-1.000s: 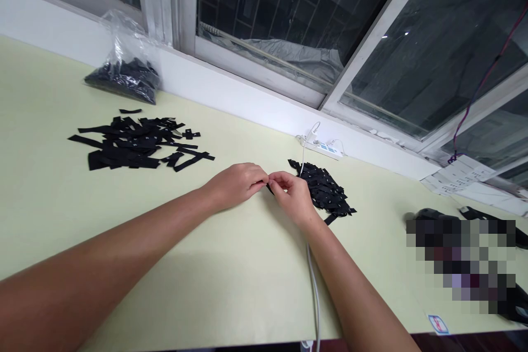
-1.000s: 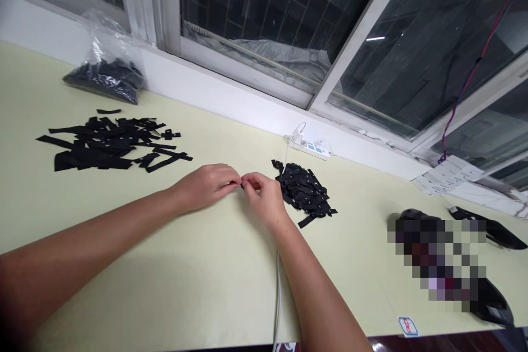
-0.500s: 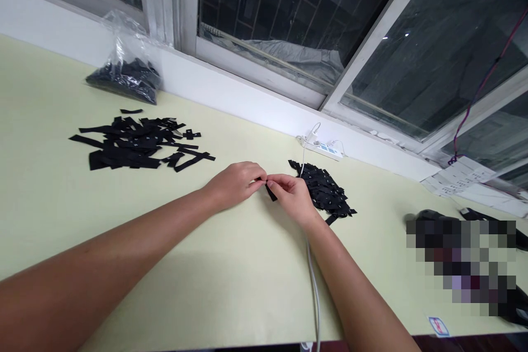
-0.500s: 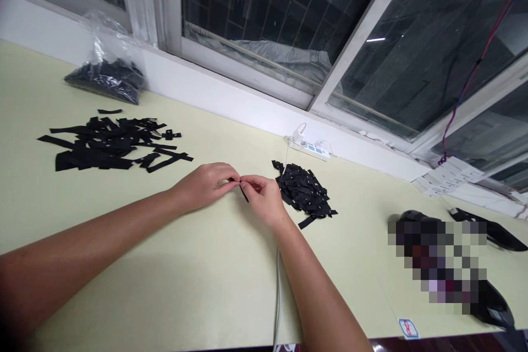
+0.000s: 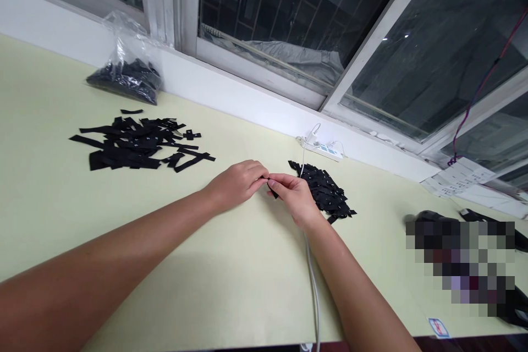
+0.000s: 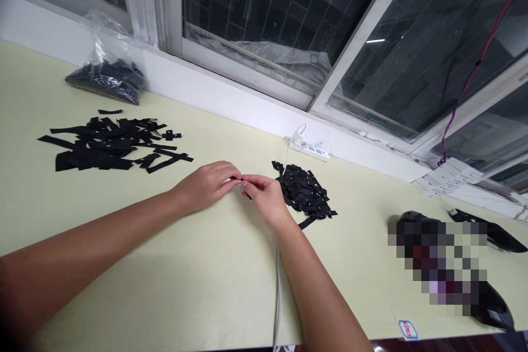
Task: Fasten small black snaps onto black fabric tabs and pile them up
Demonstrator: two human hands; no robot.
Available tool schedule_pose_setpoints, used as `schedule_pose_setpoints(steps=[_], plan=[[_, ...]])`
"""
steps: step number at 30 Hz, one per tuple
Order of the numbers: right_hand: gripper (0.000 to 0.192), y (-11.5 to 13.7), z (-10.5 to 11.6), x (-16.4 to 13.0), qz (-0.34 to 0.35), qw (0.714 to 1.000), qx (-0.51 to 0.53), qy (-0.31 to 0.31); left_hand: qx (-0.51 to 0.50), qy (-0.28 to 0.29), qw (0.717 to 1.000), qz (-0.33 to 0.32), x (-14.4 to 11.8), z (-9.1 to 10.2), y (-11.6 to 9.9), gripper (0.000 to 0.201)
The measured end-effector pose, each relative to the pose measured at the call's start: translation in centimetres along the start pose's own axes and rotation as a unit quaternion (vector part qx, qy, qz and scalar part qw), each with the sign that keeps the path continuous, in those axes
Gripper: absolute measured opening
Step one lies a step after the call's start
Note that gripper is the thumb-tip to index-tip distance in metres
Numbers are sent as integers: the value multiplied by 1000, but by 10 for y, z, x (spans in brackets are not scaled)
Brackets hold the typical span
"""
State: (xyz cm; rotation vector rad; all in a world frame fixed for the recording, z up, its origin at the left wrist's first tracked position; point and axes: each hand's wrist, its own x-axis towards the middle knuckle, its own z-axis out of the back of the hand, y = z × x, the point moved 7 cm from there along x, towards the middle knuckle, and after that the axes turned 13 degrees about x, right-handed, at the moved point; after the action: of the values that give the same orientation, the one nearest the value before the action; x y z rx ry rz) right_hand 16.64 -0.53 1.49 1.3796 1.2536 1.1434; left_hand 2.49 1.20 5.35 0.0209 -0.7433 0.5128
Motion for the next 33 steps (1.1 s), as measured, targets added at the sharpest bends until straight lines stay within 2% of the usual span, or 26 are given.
schedule_pose_setpoints(steps=[4, 9, 14, 19, 22, 28, 33], plan=[[30, -1, 0, 0, -21, 1000, 20, -2, 10, 11, 1000, -10, 0, -1, -2, 15], [30, -3, 1, 1, -23, 1000, 12, -6, 0, 40, 999, 19, 1, -3, -1, 11], [27, -6, -2, -1, -35, 998, 47, 2, -7, 63, 997, 38, 0, -3, -2, 10], [28, -1, -6, -4, -32, 998, 56, 2, -34, 55, 996, 58, -1, -2, -3, 8], [33, 1, -8, -4, -31, 998, 48, 14, -70, 36, 992, 98, -1, -2, 2, 7], [30, 2, -1, 4, 26, 998, -46, 17, -213, 44, 955, 203, -4, -15, 17, 8], [27, 4, 7, 4, 10, 998, -55, -2, -310, 44, 918, 245, -7, -24, 21, 13]])
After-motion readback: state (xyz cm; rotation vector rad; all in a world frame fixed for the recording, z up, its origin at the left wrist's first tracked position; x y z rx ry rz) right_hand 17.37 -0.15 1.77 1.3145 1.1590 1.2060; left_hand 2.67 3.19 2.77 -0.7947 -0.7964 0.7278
